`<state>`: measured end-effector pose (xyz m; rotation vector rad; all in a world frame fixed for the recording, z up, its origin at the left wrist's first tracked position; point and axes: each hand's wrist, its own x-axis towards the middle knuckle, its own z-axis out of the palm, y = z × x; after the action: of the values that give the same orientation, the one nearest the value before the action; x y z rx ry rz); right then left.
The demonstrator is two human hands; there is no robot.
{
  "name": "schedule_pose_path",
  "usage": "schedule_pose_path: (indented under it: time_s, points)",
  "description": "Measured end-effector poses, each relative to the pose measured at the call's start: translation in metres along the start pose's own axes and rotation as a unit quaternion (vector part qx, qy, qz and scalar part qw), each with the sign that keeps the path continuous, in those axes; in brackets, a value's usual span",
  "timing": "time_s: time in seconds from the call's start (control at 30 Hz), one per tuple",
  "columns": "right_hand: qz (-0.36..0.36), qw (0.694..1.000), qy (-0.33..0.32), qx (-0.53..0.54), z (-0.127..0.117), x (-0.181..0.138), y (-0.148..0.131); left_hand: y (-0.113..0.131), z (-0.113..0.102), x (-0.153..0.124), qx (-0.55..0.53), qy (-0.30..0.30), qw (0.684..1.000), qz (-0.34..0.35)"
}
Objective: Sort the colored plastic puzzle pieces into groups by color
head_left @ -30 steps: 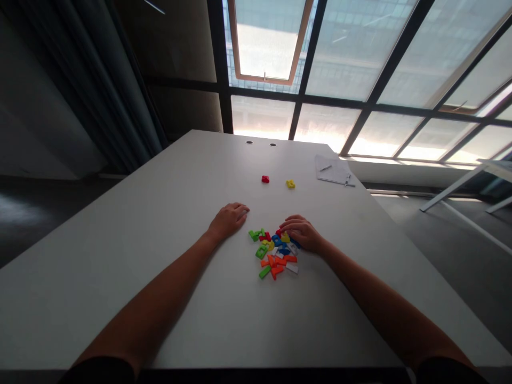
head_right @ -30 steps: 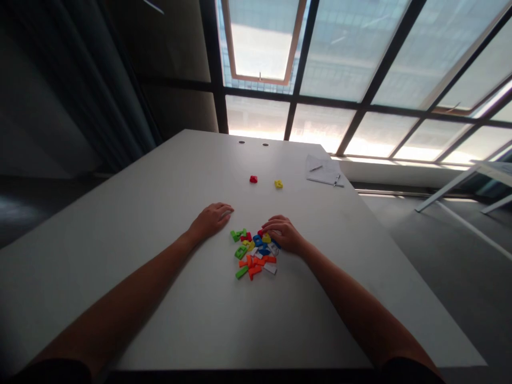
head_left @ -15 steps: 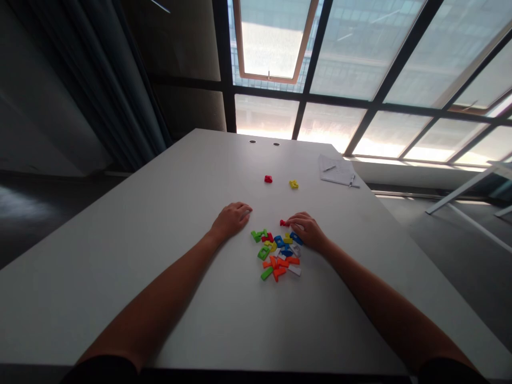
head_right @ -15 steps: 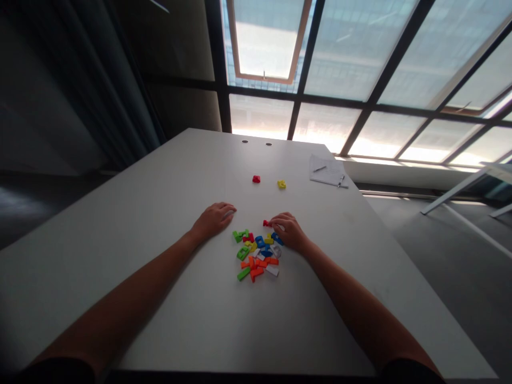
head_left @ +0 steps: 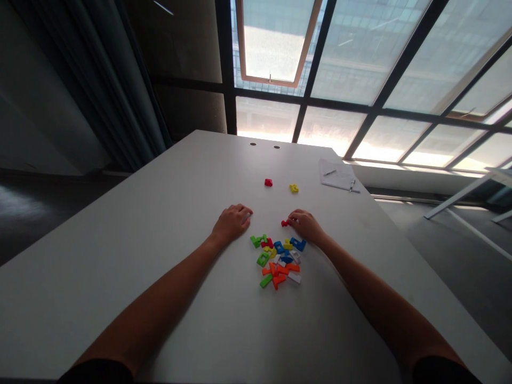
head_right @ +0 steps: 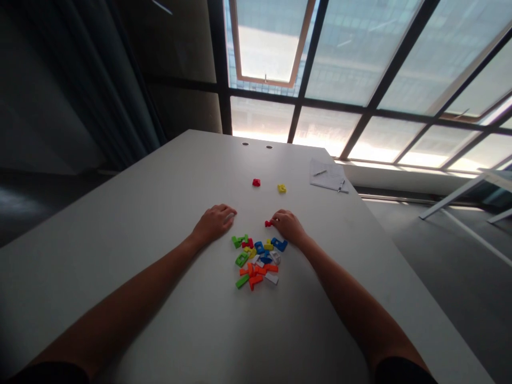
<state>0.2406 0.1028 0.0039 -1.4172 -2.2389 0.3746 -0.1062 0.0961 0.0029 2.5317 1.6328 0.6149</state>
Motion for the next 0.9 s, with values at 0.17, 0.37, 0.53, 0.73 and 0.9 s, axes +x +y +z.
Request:
schedule_pose_path:
  time_s: [0.17,0.37,0.53,0.73,0.9]
  points:
    - [-0.060,0.996,-0.050,0.030,-0.007,0.000,0.000,-0.001,0.000,-0.001,-0.009,0.000,1.000,0.005]
    - [-0.062,0.994,-0.060,0.063,-0.016,-0.007,0.008,-0.002,0.000,-0.001,-0.005,-0.007,1.000,0.006]
    - [-0.078,0.989,-0.088,0.089,-0.013,-0.002,-0.001,0.001,-0.003,-0.001,-0.004,-0.007,1.000,0.001]
    - [-0.018,0.997,-0.007,0.072,0.000,0.023,0.002,0.004,-0.006,-0.002,0.010,-0.018,1.000,-0.005]
    - [0.032,0.995,0.086,0.025,0.011,0.069,0.003,0.006,-0.009,-0.002,0.008,-0.021,1.000,-0.011]
